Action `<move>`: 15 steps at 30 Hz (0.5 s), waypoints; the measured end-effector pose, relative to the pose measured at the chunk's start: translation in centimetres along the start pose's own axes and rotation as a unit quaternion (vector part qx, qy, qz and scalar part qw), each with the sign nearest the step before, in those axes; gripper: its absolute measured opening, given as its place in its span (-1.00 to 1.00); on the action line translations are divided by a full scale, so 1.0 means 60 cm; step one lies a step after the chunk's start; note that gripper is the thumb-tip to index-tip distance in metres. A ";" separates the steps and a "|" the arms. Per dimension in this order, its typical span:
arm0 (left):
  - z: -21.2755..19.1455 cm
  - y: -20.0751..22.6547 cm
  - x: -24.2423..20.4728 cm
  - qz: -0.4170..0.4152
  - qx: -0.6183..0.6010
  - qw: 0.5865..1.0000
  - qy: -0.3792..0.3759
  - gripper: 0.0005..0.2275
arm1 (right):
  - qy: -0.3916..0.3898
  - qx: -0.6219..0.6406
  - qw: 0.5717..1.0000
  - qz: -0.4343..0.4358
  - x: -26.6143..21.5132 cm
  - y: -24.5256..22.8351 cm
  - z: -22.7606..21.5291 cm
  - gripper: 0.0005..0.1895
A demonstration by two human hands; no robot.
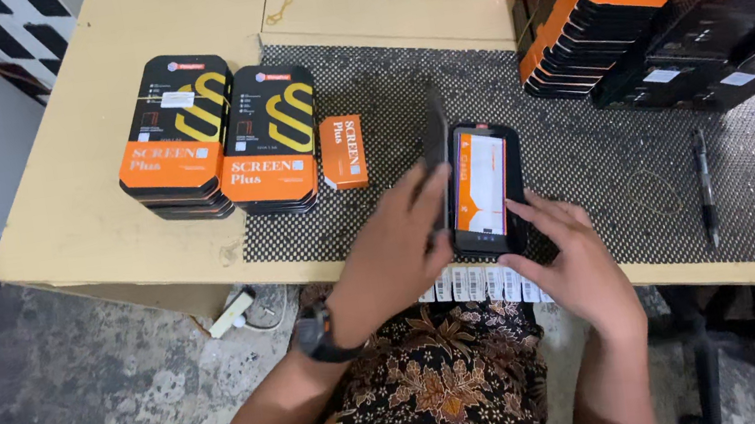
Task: The person opens an orange box, removes a black item, and places it into a black box. They then seal the black box with tape and stack it with other similar boxes on the table.
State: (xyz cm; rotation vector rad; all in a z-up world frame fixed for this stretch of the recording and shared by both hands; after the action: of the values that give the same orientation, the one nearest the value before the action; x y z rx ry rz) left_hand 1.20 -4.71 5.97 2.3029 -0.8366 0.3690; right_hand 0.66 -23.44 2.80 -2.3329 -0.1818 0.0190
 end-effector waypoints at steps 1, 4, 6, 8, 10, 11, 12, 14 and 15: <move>-0.014 -0.014 -0.004 -0.052 0.020 0.998 -0.023 -0.46 | -0.011 0.012 1.000 0.013 0.003 -0.002 -0.001 -0.30; -0.029 -0.037 -0.021 -0.124 0.034 0.989 -0.068 -0.49 | -0.039 0.031 0.998 0.036 0.024 -0.018 -0.017 -0.37; -0.020 -0.049 -0.031 -0.147 0.029 0.985 -0.087 -0.47 | -0.059 0.038 0.997 0.041 0.052 -0.018 -0.023 -0.43; 0.002 -0.047 -0.036 -0.127 0.071 0.983 -0.113 -0.48 | -0.068 0.007 0.997 0.036 0.087 -0.003 -0.027 -0.43; 0.011 -0.050 -0.035 -0.108 0.080 0.984 -0.115 -0.51 | -0.074 0.001 0.997 0.011 0.130 -0.004 -0.020 -0.37; 0.016 -0.048 -0.034 -0.090 0.090 0.985 -0.117 -0.54 | -0.080 -0.005 0.997 -0.014 0.150 -0.008 -0.015 -0.31; 0.021 -0.054 -0.038 -0.089 0.089 0.985 -0.117 -0.54 | -0.079 -0.007 0.997 -0.012 0.168 0.003 -0.013 -0.31; 0.029 -0.071 -0.043 -0.097 0.076 0.986 -0.115 -0.54 | -0.121 -0.018 0.992 0.019 0.206 0.034 0.003 -0.22; 0.029 -0.078 -0.041 -0.095 0.076 0.986 -0.113 -0.54 | -0.119 -0.019 0.992 0.018 0.215 0.035 -0.001 -0.22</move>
State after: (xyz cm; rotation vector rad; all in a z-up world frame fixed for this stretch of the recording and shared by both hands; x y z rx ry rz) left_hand 2.45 -1.98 1.24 2.5764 -0.7081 0.0898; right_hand 13.67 -23.19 1.87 -2.3680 -0.2610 0.3162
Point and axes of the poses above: each hand's wrist, its own x-axis towards the middle knuckle, its own z-axis out of the palm, y = z × x, the point moved 10 cm from there along x, towards the middle knuckle, and after that the axes turned 14 degrees about x, right-handed, at the moved point
